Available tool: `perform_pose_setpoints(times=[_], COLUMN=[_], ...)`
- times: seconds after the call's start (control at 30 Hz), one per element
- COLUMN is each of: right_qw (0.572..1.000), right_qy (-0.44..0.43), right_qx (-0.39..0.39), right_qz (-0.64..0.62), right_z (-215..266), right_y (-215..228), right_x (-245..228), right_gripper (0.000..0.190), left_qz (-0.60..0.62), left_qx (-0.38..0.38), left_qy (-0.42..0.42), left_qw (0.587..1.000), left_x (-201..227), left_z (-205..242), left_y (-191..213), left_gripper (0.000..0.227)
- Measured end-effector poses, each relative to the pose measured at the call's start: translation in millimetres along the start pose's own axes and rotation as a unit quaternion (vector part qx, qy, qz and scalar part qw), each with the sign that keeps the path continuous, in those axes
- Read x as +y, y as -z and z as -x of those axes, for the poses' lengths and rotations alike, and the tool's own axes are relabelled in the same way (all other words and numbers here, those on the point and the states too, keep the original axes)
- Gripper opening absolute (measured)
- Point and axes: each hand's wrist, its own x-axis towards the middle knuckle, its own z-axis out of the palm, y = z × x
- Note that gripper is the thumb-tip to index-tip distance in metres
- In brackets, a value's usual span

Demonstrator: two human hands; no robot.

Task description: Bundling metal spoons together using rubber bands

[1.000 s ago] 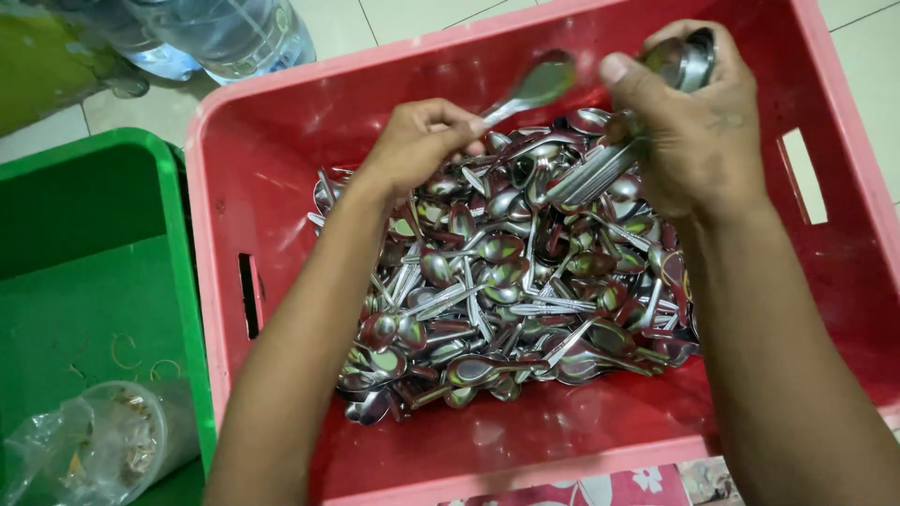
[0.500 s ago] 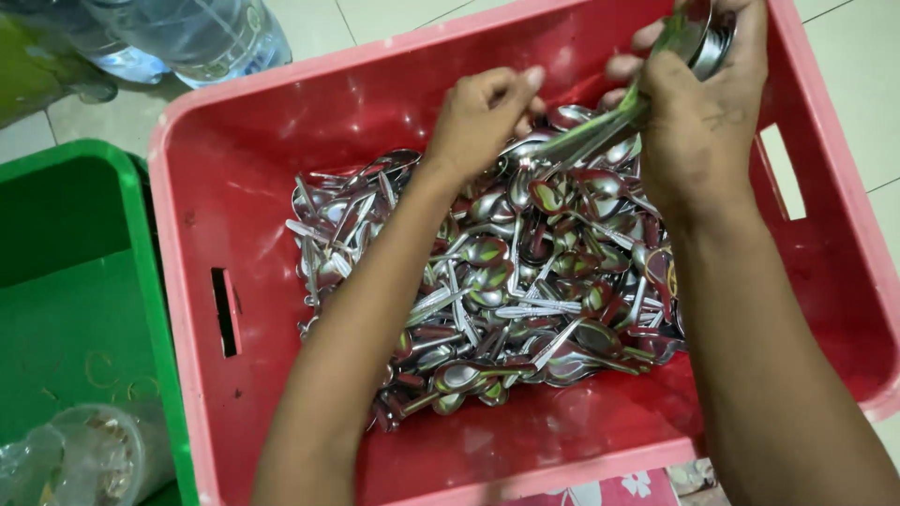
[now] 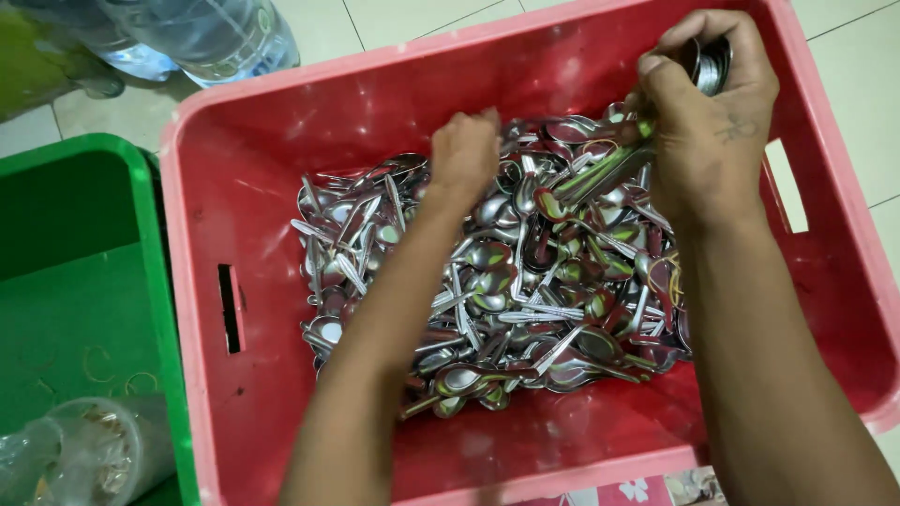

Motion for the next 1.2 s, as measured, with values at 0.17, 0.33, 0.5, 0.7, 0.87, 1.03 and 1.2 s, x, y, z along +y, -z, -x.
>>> perform_pose_setpoints(times=[0.17, 0.33, 0.5, 0.7, 0.87, 1.03, 1.2], right_qw=[0.996, 0.988, 0.987, 0.981, 0.982, 0.983, 0.975], right_qy=[0.020, 0.002, 0.004, -0.015, -0.048, -0.025, -0.075], right_qx=[-0.057, -0.115, -0.147, -0.189, -0.157, -0.153, -0.209], right_qz=[0.070, 0.103, 0.057, -0.050, -0.091, -0.101, -0.021], right_z=[-0.3, 6.9, 9.7, 11.8, 0.0, -4.2, 8.5], right_y=[-1.0, -19.7, -15.1, -20.2, -5.7, 5.7, -11.1], right_x=[10.5, -0.9, -3.3, 6.4, 6.3, 3.0, -10.8], right_gripper=[0.023, 0.041, 0.052, 0.027, 0.034, 0.041, 0.044], left_qz=[0.203, 0.299, 0.497, 0.475, 0.449, 0.409, 0.482], left_qx=[0.020, -0.083, -0.067, -0.114, -0.070, 0.002, -0.014], left_qy=[0.018, 0.033, -0.086, -0.078, -0.047, -0.001, -0.061], left_qw=[0.979, 0.950, 0.861, 0.869, 0.890, 0.913, 0.874], left_x=[-15.4, 0.2, -6.1, 17.2, -0.6, 3.4, 61.0], left_z=[51.6, 97.8, 122.6, 131.0, 122.6, 107.0, 83.0], left_y=[78.1, 141.2, 132.1, 131.5, 130.9, 137.3, 149.1], left_gripper=[0.008, 0.006, 0.013, 0.035, 0.032, 0.034, 0.045])
